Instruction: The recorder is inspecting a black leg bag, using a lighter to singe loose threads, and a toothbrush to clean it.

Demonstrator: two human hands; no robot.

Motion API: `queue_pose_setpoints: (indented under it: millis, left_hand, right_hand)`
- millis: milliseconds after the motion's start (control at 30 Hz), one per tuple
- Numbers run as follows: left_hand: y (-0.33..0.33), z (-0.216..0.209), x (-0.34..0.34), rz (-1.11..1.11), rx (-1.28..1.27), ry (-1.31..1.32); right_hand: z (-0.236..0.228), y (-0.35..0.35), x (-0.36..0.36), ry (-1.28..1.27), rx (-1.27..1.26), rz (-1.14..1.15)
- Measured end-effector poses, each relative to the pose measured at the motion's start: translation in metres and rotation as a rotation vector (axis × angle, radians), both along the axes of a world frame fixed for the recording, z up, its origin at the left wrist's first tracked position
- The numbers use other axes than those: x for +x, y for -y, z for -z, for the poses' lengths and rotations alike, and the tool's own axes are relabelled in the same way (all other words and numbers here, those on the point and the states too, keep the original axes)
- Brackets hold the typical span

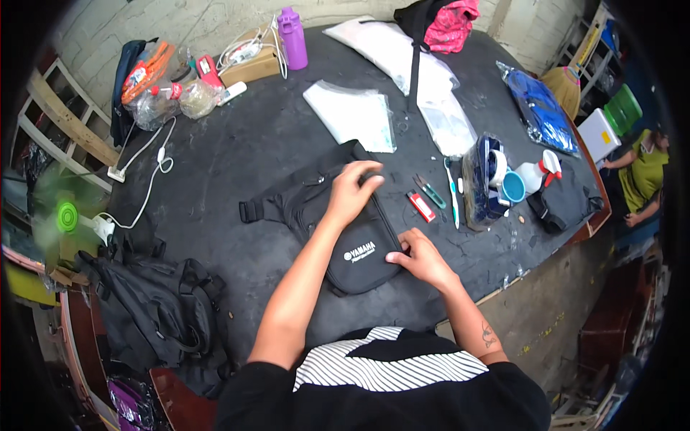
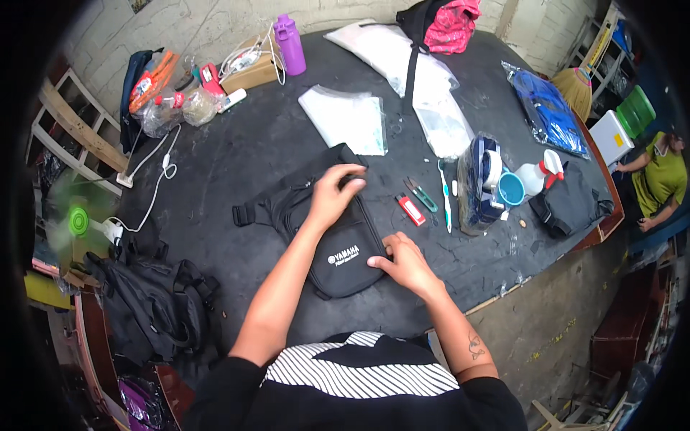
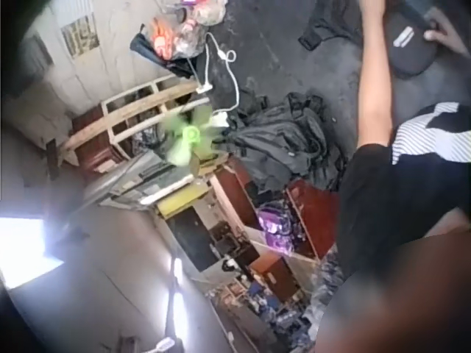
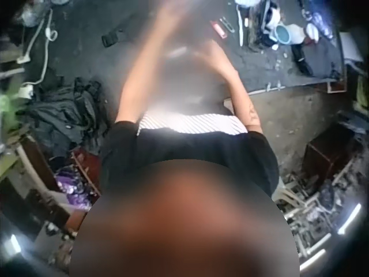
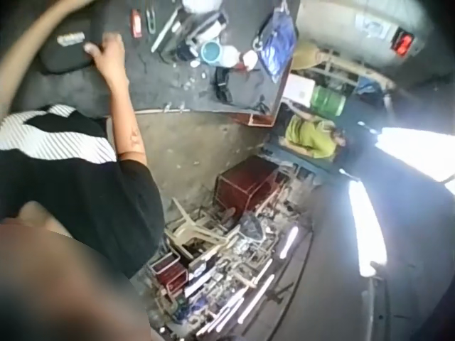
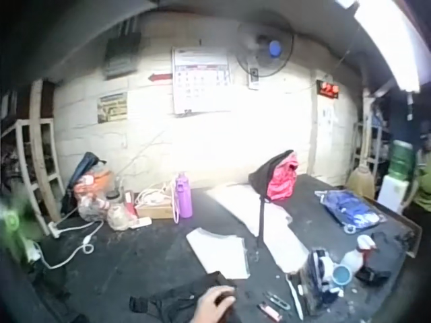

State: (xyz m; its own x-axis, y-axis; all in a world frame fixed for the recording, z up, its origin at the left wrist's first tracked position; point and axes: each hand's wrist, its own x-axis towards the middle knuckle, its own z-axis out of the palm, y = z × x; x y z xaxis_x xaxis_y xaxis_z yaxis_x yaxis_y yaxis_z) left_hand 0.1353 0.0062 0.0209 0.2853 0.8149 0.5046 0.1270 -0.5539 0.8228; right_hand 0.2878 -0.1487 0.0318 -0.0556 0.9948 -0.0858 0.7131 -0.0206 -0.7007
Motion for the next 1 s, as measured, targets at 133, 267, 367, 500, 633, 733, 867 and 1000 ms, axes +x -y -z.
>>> queue_pose_setpoints:
  millis: [133, 267, 367, 500, 633, 733, 867, 1000]
  left_hand:
    - [0.048, -0.013, -0.055, -0.899, -0.091, 0.264]
    - [0.059, 0.026, -0.096, -0.652, -0.797, 0.892]
    - [0.051, 0.000, -0.116, -0.480, -1.039, 1.035]
    - [0.047, -0.052, -0.113, 0.040, -1.062, 1.115]
    - [0.040, -0.056, -0.112, 0.425, -1.052, 0.990]
    - [0.022, -0.058, -0.109, 0.780, -0.960, 0.910]
    - [0.027, -0.089, -0.099, 0.456, -0.698, 1.074]
    - [0.023, -0.083, -0.110, 0.483, -0.557, 1.163]
  right_hand:
    - [0.012, -0.034, 0.014, -0.375, 0.115, 0.194]
    - [0.051, -0.090, -0.003, -0.663, 0.098, 0.198]
    - [0.038, -0.113, -0.016, -1.066, -0.076, 0.247]
    - [-0.029, -0.108, -0.022, -1.772, -0.453, 0.031]
    - [-0.058, -0.109, -0.011, -1.908, -0.365, -0.315]
    - [-0.075, -0.107, -0.003, -2.028, -0.537, -0.253]
    - [-0.077, -0.103, 0.011, -1.381, 0.597, 0.341]
    - [-0.087, -0.102, 0.010, -1.179, 1.166, 0.511]
